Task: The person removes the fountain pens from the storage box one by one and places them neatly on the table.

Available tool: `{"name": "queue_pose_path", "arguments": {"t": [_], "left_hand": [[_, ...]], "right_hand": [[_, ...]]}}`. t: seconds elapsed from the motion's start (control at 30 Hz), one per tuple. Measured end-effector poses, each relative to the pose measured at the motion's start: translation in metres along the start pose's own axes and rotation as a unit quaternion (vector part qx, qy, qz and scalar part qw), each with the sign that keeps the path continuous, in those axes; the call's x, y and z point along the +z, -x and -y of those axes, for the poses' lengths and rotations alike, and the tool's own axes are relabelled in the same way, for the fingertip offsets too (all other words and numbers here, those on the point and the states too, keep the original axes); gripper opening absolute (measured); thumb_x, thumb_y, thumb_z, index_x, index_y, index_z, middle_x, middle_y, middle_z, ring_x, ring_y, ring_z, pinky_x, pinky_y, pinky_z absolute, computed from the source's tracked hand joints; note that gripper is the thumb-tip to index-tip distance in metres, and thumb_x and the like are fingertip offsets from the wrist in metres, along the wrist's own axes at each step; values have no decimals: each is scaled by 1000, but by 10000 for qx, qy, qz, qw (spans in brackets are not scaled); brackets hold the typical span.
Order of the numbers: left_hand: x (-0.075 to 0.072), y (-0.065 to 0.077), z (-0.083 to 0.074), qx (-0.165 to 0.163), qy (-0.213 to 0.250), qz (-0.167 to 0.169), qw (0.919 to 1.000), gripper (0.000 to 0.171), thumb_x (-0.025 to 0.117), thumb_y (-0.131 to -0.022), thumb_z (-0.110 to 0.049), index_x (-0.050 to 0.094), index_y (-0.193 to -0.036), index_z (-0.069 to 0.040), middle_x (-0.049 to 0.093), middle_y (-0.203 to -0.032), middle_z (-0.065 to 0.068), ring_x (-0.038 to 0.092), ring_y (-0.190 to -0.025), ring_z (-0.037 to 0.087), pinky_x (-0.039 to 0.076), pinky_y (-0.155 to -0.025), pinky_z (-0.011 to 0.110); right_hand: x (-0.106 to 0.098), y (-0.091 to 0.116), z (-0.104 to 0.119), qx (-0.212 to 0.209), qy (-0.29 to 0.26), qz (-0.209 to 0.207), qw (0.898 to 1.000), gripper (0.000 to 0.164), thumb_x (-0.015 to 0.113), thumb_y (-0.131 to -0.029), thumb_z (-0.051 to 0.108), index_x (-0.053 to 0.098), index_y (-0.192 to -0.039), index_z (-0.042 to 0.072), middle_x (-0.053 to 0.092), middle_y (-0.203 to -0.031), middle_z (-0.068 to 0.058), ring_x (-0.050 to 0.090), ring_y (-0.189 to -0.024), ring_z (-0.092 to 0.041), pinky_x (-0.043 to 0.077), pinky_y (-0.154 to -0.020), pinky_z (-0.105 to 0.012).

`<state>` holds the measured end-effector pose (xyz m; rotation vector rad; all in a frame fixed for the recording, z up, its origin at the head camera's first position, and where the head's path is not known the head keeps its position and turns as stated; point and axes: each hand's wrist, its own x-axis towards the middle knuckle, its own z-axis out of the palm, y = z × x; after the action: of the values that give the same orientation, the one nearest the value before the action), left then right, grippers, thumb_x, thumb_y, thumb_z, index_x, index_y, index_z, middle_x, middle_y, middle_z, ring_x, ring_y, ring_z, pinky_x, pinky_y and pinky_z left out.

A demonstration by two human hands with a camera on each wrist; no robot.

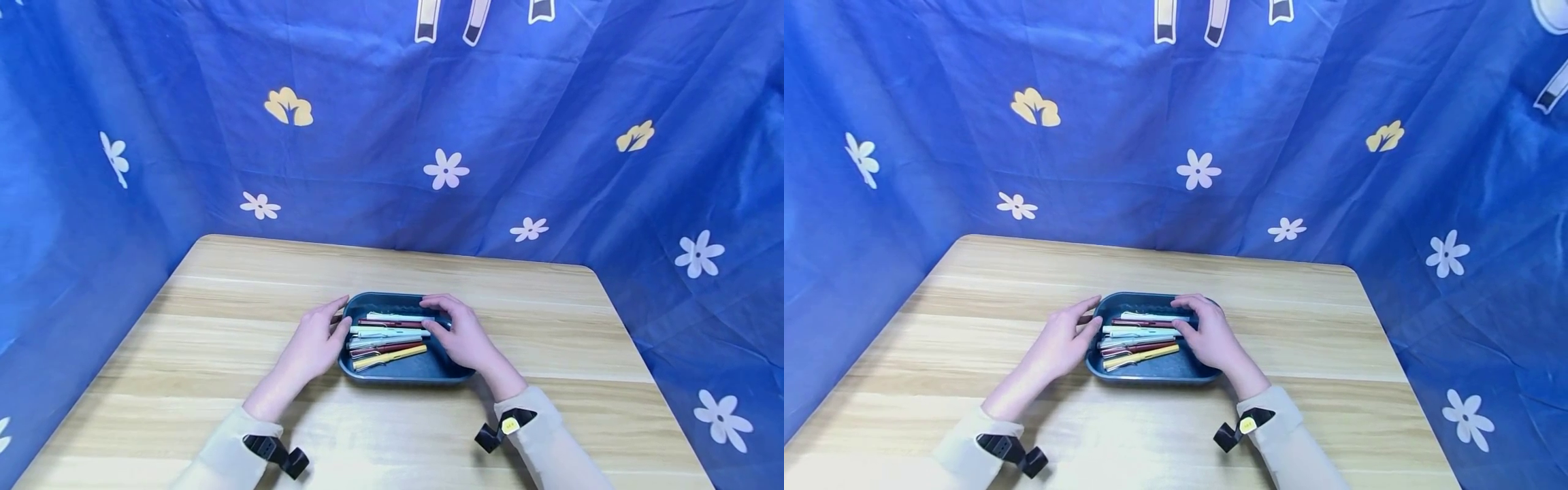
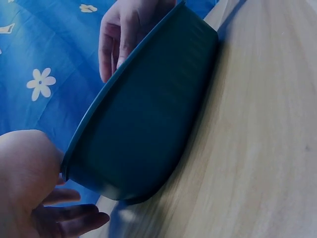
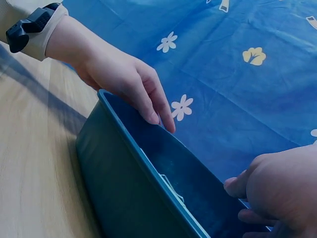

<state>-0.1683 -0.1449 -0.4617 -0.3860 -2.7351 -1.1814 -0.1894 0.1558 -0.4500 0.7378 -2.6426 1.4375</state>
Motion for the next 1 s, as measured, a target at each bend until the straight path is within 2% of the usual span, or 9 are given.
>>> {"name": "queue_pose_path", "arguments": {"t": [0.1,0.4,0.7,1.0], "left_hand": [[2,1,-1,-32,-12,-49,10000,49,61,-107,-14,53,-150,7,57,-146,29,60,-131,45,45,-113,57],[4,1,-5,-62,17,-128,9999,47,59,-107,-11,53,-149,8,59,-144,28,60,-131,43,46,-112,56],[4,5,-5,-124,-66,-196,9997,47,60,-107,-11,54,-149,7,60,-143,29,59,-132,44,46,-112,57],[7,5,-5,-109,-65,-275,9995,47,60,-107,-13,55,-149,5,60,-143,27,59,-132,43,46,-112,56]], "right_hand": [[2,-2,-1,47,-23,11,10000,29,70,-101,1,69,-130,-3,65,-139,-16,60,-131,-32,49,-109,-58],[5,-6,-2,268,-131,-126,9995,28,70,-99,-3,71,-127,-4,67,-136,-14,61,-130,-32,50,-110,-54],[11,-10,2,575,-132,-42,9982,28,71,-99,-2,72,-127,-1,70,-132,-11,62,-129,-31,50,-110,-51],[15,-12,2,777,-260,-22,9966,29,73,-98,-1,73,-127,-1,73,-126,-14,66,-122,-35,53,-105,-55]]}}
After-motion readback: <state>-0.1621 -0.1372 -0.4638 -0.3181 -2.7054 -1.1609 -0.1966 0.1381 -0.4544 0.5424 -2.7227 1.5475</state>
